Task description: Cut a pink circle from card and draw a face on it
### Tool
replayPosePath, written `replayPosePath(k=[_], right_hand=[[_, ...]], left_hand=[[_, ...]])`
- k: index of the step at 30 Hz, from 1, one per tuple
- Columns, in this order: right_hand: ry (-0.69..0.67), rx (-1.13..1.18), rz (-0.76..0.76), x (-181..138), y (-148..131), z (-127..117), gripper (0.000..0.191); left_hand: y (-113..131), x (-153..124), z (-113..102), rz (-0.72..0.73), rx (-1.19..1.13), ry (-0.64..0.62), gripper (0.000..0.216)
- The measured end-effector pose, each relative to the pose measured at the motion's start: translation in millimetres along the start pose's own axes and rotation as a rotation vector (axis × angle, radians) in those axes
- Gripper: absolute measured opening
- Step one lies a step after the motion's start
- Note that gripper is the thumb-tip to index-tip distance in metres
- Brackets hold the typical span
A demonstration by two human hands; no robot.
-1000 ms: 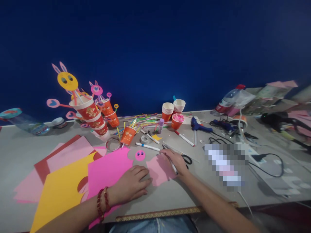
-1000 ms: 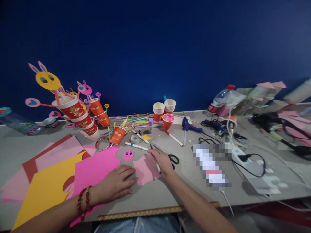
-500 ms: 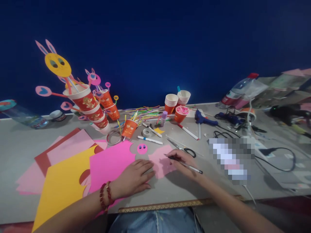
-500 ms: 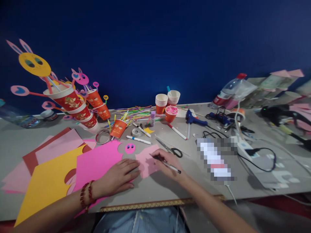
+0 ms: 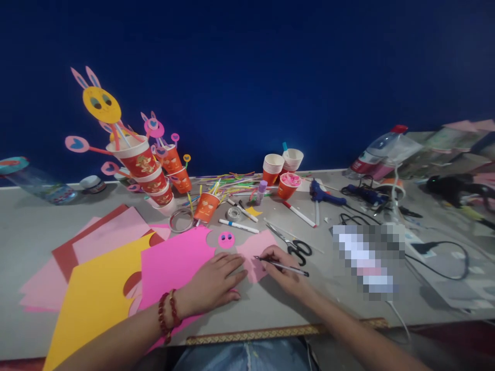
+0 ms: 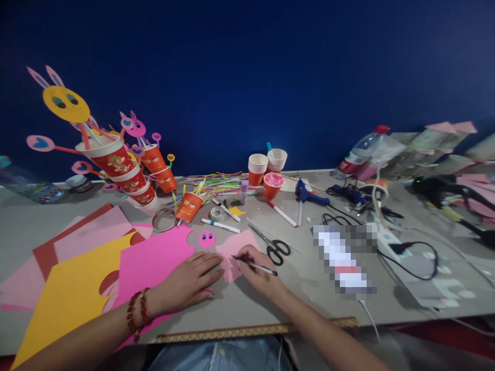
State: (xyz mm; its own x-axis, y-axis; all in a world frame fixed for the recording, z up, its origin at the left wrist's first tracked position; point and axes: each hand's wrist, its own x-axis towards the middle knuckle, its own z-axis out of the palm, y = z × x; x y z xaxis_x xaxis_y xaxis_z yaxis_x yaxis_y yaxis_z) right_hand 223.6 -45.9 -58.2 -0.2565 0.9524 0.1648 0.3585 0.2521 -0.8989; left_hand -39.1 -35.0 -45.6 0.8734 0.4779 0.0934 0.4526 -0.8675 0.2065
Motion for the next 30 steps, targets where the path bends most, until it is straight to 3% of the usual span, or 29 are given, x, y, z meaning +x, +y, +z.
replayPosePath(k=[8,13,19,24,28,30], right_hand=[[-0.017,-0.175,-0.187,-5,8,2,0.027],[-0.053,-0.252,-0.137,-6,16,3,0.031],[-0.056,-0.517,-0.134,36,6,-32,0.031],[-0.019,-0.669,-0.116,85,-1,-47,0.032],[-0.069,-0.828,-0.119,100,-1,-39,0.030],[-0.086,-0.879,-0.135,100,0,-37,0.031]], left_hand=[[-2,-1,6,-0.006,0.018,0.025,0.060],[-3,0,7,-0.029,0.005,0.043,0.060],[-2,-2,8,-0.007,-0.015,0.063,0.055],[-10,10,-17,-0.035,-0.053,0.096,0.043],[-35,48,-45,-0.103,0.025,0.204,0.029],[-49,73,-52,-0.185,0.085,0.200,0.028]])
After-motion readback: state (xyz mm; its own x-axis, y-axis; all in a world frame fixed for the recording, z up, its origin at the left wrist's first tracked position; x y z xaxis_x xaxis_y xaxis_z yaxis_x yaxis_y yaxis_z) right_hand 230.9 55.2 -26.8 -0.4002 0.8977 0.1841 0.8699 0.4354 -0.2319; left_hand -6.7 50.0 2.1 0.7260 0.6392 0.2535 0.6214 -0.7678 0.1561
